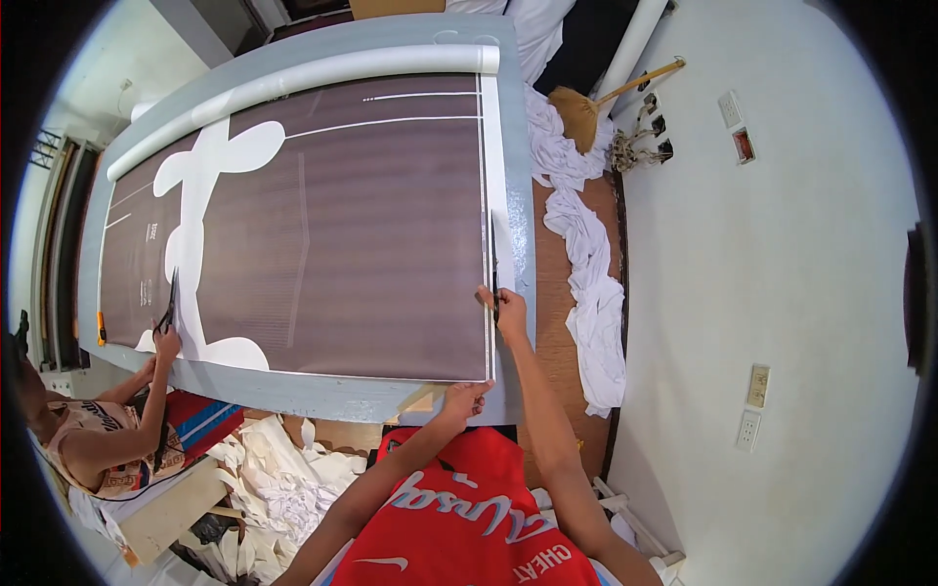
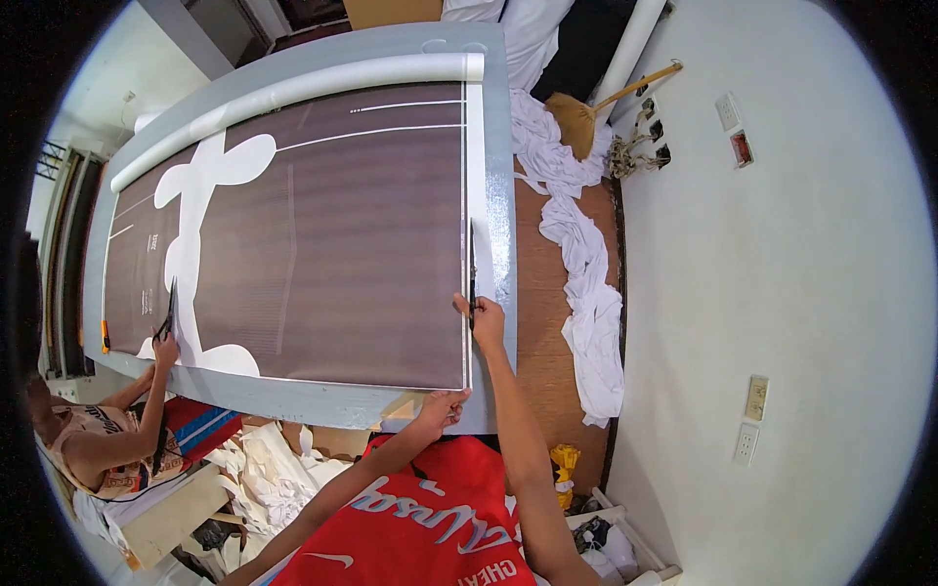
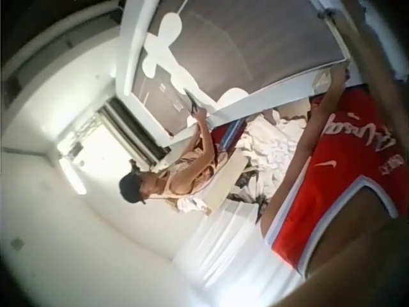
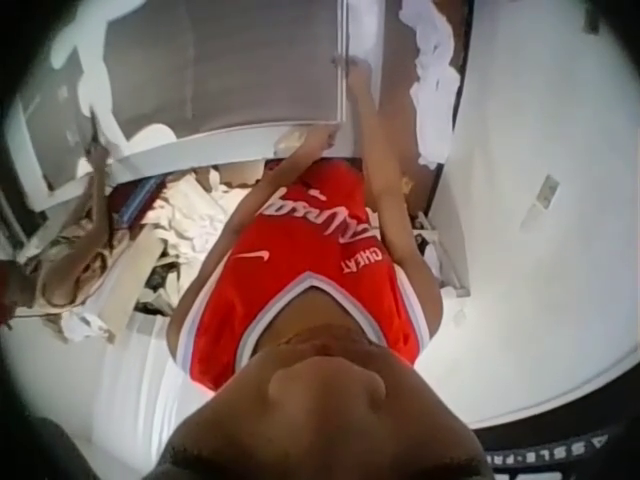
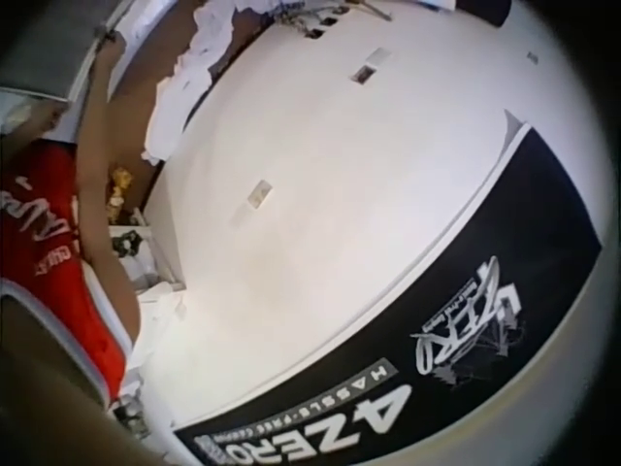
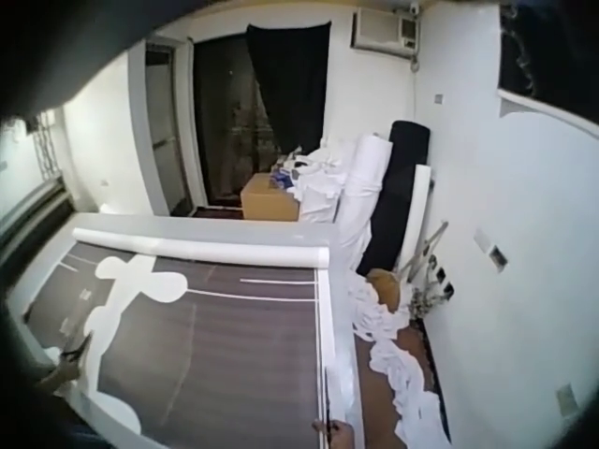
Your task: Cutting out a specific pattern from a roll of white material using scissors.
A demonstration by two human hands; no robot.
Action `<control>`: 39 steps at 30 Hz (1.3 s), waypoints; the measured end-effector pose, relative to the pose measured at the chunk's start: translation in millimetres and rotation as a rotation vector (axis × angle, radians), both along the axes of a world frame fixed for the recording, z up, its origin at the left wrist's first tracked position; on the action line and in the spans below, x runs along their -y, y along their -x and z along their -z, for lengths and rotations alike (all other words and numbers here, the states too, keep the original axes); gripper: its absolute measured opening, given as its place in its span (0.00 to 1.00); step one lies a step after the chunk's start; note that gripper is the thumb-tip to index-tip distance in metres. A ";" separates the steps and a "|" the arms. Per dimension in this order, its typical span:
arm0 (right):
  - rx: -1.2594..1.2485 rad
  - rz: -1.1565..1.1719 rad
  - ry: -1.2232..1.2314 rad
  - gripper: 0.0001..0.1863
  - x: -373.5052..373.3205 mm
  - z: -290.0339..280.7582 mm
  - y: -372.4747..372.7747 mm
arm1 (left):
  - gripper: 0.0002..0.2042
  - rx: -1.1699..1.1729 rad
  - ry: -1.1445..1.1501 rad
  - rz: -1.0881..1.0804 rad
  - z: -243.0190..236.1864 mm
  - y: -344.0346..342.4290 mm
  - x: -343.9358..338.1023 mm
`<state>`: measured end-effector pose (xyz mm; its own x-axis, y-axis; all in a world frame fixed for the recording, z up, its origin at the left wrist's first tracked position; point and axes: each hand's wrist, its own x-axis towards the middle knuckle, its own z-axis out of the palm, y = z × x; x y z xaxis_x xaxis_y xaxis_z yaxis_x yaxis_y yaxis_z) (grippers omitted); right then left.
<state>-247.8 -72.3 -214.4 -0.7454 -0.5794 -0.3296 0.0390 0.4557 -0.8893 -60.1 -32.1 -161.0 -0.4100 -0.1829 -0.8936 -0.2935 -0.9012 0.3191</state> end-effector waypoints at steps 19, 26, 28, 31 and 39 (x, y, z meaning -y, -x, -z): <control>0.222 -0.030 0.008 0.25 -10.1 -23.0 -17.8 | 0.11 0.000 0.016 0.015 9.5 -4.1 2.9; 0.239 -0.050 -0.032 0.26 22.5 -28.2 0.5 | 0.11 -0.002 -0.019 0.025 14.1 -9.7 6.1; 0.210 -0.051 -0.035 0.27 33.0 -24.8 8.6 | 0.11 -0.010 -0.016 0.027 13.1 -9.0 7.0; 0.206 -0.029 -0.012 0.27 42.4 -16.6 22.4 | 0.11 -0.011 -0.017 0.027 13.6 -6.6 3.8; 0.151 -0.012 -0.051 0.30 57.5 -18.3 31.1 | 0.12 -0.026 -0.004 -0.013 12.5 -5.5 1.1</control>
<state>-278.9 -129.7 -196.0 -0.6787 -0.5674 -0.4664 0.1646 0.5014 -0.8494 -54.6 -33.2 -173.5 -0.4309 -0.1850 -0.8832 -0.2729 -0.9062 0.3230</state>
